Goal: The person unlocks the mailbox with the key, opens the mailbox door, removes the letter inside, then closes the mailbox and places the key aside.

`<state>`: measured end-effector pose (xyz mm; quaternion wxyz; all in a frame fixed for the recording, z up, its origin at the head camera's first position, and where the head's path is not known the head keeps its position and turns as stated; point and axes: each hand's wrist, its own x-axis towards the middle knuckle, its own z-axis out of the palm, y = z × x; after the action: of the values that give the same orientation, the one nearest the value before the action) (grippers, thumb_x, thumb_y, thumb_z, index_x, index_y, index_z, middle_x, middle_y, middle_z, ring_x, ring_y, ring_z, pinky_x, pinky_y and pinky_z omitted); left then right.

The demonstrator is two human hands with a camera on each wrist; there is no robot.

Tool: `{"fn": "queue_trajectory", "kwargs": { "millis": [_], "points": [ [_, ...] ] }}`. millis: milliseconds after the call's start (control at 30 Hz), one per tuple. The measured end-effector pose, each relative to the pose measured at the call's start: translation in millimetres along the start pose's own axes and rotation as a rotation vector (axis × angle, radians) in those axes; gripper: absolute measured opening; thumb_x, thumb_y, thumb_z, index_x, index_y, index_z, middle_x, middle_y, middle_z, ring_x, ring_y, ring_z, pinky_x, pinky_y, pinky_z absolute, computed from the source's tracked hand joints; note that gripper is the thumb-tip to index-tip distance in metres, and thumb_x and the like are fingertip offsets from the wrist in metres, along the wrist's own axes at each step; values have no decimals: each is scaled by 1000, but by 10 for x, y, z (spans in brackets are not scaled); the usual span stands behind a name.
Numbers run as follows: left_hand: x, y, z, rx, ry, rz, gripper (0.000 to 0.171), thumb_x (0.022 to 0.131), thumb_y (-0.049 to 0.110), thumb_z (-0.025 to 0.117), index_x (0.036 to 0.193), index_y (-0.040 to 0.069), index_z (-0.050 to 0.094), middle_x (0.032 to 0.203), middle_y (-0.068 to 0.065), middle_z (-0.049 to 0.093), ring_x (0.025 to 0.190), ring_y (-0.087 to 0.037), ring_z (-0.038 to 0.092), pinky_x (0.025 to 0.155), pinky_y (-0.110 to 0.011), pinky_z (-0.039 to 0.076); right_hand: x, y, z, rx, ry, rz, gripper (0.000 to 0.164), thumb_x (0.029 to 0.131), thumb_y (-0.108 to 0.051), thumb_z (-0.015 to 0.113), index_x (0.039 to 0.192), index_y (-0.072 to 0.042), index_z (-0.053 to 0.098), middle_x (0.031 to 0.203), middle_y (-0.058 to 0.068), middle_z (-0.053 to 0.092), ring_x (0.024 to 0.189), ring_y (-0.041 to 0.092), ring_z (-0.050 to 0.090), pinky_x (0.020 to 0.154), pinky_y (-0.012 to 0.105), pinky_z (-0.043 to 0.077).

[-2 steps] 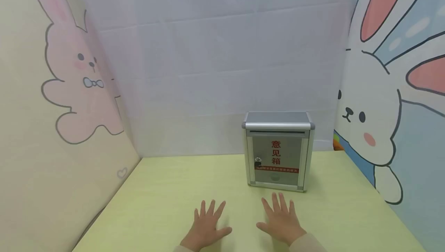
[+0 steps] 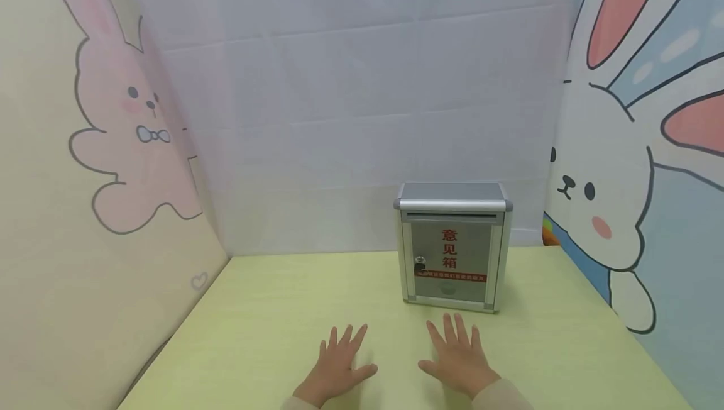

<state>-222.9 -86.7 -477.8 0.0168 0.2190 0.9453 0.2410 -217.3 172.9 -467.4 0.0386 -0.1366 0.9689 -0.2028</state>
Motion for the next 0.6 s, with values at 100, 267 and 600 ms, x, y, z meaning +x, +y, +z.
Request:
{"fn": "queue_trajectory", "kwargs": {
  "millis": [100,267,600],
  "points": [
    [95,-1,-88,-307,-87,14,71,95,46,53,148,5,31,147,-27,34,132,-59,20,99,-73,16,50,52,-51,47,-58,5,65,90,-42,61,136,2,48,139,38,35,132,58,19,97,75,12],
    [278,26,-236,-617,-188,-27,66,98,39,51,151,9,26,153,-20,28,137,-45,25,104,-62,24,118,141,-191,189,-145,12,59,94,-39,57,132,5,51,133,38,42,127,61,26,95,73,19],
    [661,82,-353,-637,-64,-34,63,99,34,51,150,5,28,149,-21,35,137,-42,27,105,-60,25,196,332,-611,295,179,158,40,99,-24,47,121,6,59,113,24,63,98,39,61,79,52,48]
  ]
}}
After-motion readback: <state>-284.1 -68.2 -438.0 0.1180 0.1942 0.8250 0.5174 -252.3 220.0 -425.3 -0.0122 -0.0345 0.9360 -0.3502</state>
